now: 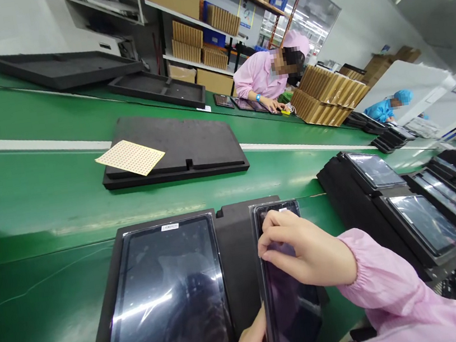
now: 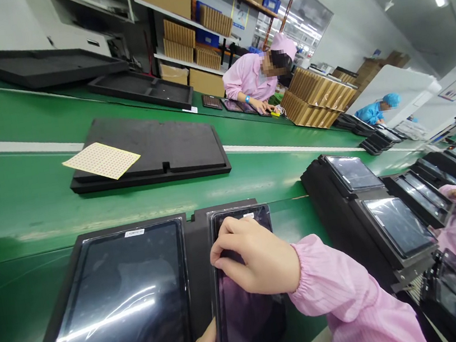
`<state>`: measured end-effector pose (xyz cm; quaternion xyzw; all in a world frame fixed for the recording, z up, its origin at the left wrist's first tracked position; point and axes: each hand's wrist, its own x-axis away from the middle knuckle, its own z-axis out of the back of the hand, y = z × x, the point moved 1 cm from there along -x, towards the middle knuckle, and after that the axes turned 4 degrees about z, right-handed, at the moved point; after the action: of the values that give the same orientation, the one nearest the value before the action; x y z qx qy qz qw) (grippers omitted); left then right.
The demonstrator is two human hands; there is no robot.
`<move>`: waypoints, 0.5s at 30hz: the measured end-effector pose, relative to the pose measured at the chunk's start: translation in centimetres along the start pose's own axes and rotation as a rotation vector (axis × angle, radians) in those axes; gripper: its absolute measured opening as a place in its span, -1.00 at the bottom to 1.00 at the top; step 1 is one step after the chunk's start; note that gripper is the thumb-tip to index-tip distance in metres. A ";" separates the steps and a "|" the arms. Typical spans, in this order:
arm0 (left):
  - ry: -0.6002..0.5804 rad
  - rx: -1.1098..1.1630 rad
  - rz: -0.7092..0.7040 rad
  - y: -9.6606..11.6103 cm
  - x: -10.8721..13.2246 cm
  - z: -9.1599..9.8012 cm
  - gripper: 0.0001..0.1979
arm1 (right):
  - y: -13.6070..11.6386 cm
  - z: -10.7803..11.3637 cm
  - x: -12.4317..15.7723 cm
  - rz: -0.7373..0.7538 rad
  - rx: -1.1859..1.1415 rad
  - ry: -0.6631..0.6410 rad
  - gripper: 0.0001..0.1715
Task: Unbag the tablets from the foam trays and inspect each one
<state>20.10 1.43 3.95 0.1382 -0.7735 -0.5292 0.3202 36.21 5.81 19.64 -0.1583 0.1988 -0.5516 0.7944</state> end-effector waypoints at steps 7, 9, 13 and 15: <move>-0.169 0.003 -0.129 -2.4 -1.7 0.2 -0.18 | -0.1 -0.3 0.0 0.079 0.088 0.079 -0.82; -0.144 0.020 -0.121 -2.3 -1.6 0.0 -0.18 | -0.1 -0.3 0.0 0.077 0.075 0.068 -0.82; -0.013 0.042 -0.066 -1.2 -0.7 -0.5 -0.22 | 0.0 -0.3 0.2 0.043 0.085 0.033 -0.84; 0.037 0.028 -0.032 -0.8 -0.2 -0.5 -0.25 | 0.0 -0.4 0.4 0.038 0.118 0.037 -0.84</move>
<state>20.43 0.84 3.26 0.1650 -0.7725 -0.5206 0.3239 36.15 5.44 19.18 -0.0970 0.1835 -0.5500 0.8089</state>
